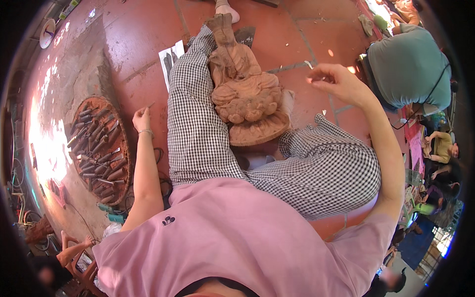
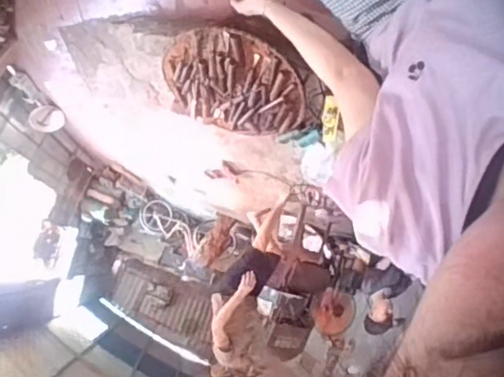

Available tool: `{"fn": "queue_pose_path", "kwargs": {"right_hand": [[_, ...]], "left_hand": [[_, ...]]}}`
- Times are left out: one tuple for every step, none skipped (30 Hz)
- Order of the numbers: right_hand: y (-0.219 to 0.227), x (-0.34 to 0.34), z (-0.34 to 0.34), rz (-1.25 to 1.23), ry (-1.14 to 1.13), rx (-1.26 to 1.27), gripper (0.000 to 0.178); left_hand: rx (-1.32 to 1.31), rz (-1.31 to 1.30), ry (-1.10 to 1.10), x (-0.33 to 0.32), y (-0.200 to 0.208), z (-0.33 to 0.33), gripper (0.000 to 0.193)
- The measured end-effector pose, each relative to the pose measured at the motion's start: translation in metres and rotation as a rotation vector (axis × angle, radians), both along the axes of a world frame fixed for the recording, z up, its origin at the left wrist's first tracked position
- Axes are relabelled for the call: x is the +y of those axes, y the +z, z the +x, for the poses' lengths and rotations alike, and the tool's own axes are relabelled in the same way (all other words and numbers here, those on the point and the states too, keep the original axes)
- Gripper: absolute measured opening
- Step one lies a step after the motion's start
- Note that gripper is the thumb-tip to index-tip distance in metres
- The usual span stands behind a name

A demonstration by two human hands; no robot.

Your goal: The person sits on the floor and carves a wooden object using a small chisel and their hands. They repeatedly shape and smooth the surface, occasionally rotating the piece to access different areas.

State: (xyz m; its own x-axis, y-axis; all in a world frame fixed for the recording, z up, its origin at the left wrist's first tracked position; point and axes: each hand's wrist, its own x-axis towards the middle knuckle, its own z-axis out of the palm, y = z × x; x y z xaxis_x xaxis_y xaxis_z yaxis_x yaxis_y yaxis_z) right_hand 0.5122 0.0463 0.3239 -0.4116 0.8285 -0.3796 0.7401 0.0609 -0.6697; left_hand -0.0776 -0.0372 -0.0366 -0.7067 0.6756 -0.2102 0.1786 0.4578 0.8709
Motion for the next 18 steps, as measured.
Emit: {"fn": "queue_pose_path", "kwargs": {"right_hand": [[0.005, -0.003, 0.002, 0.039, 0.011, -0.084, 0.026], [0.010, -0.005, 0.000, 0.077, 0.031, -0.155, 0.027], [0.015, -0.004, 0.000, 0.124, 0.051, -0.226, 0.028], [0.011, -0.009, 0.017, 0.133, 0.009, -0.286, 0.030], [0.013, -0.010, 0.021, 0.147, 0.016, -0.297, 0.030], [0.014, -0.009, 0.021, 0.164, 0.030, -0.306, 0.031], [0.014, -0.009, 0.021, 0.181, 0.044, -0.318, 0.032], [0.014, -0.013, 0.028, 0.159, 0.030, -0.377, 0.032], [0.014, -0.015, 0.032, 0.146, 0.029, -0.422, 0.033], [0.017, -0.015, 0.029, 0.136, 0.038, -0.461, 0.034], [0.020, -0.017, 0.026, 0.139, 0.055, -0.494, 0.034], [0.023, -0.018, 0.021, 0.142, 0.074, -0.526, 0.035], [0.026, -0.021, 0.020, 0.141, 0.084, -0.565, 0.035], [0.026, -0.022, 0.022, 0.141, 0.079, -0.544, 0.035], [0.024, -0.021, 0.022, 0.144, 0.076, -0.521, 0.034], [0.025, -0.021, 0.024, 0.144, 0.069, -0.503, 0.034], [0.025, -0.019, 0.022, 0.135, 0.078, -0.503, 0.034], [0.028, -0.019, 0.016, 0.131, 0.086, -0.506, 0.034]], "left_hand": [[0.030, -0.068, 0.004, -0.006, -0.009, -0.002, 0.037], [0.111, -0.078, 0.005, -0.018, -0.026, -0.009, 0.042], [0.193, -0.081, 0.010, -0.024, -0.037, -0.017, 0.047], [0.125, -0.157, -0.028, -0.013, -0.011, 0.022, 0.053], [0.142, -0.117, -0.026, -0.012, 0.000, 0.030, 0.052], [0.160, -0.075, -0.015, -0.012, 0.007, 0.032, 0.051], [0.176, -0.034, -0.005, -0.013, 0.015, 0.038, 0.051], [0.203, 0.057, -0.078, -0.010, 0.047, 0.068, 0.049], [0.191, 0.063, -0.106, -0.007, 0.080, 0.089, 0.043], [0.119, 0.145, -0.094, -0.006, 0.091, 0.098, 0.037], [0.140, 0.230, -0.123, -0.004, 0.105, 0.110, 0.031], [0.164, 0.311, -0.153, -0.003, 0.119, 0.120, 0.026], [0.273, 0.397, -0.225, -0.001, 0.142, 0.135, 0.022], [0.234, 0.362, -0.258, -0.002, 0.164, 0.152, 0.025], [0.072, 0.407, -0.379, -0.003, 0.179, 0.165, 0.028], [-0.037, 0.456, -0.475, -0.003, 0.190, 0.185, 0.032], [-0.027, 0.484, -0.565, -0.005, 0.202, 0.204, 0.035], [0.017, 0.446, -0.697, -0.002, 0.193, 0.215, 0.029]]}}
